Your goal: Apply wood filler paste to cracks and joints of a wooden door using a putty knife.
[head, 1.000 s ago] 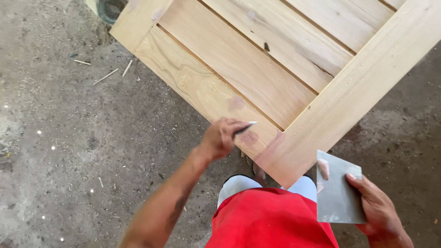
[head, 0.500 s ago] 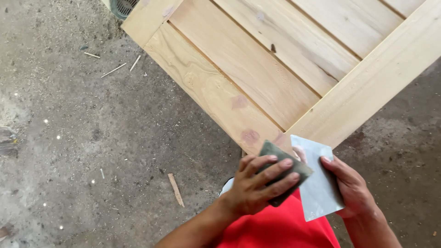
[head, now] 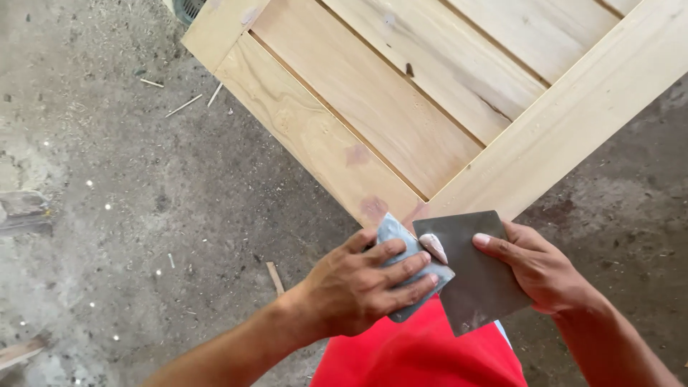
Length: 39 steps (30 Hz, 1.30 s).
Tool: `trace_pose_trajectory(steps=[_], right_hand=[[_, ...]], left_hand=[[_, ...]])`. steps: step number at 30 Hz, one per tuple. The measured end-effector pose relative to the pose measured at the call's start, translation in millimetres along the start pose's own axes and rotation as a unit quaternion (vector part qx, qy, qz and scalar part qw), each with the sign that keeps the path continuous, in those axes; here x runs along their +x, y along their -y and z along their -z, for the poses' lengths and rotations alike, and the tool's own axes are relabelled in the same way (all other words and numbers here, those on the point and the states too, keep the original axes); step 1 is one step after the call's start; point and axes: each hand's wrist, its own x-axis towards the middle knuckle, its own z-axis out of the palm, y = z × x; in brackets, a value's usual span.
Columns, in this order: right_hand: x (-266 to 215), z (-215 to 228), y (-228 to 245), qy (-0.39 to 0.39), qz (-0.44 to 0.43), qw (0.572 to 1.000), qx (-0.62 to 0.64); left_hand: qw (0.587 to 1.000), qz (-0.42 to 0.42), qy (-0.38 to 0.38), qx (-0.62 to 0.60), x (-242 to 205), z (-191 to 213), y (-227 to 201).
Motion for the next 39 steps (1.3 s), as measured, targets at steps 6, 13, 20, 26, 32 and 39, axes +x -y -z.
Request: trace_pose_trajectory(steps=[6,13,20,26,32,39], right_hand=[[10.3,14.4,-25.9,-0.132,-0.035,0.99,0.03],[1.9,21.5,-73.6,-0.243,0.019,0.963,0.112],[10.0,-12.1,-149.5,-0.337,0.058,0.928,0.147],[20.4,-28.9,-193.9,-0.353,0.043,0.915,0.191],[23.1,-79.8,-164.1,-0.378,0.026,0.903,0.203],[24.9,-77.4,-175.5,-0.389,0.049,0.899,0.193]], left_hand=[[0.993,0.046,0.068,-0.084,-24.8,-2.8,39.1],[0.926,0.286,-0.016,-0.246,-75.9,-72.9,231.8],[0.899,0.417,0.058,-0.119,-63.0,-116.5,315.0],[0.923,0.378,0.063,-0.011,-62.7,-168.4,308.7],[0.939,0.34,-0.013,0.056,-71.2,-173.8,263.7],[0.956,0.265,0.124,-0.017,-74.9,-153.8,291.3]])
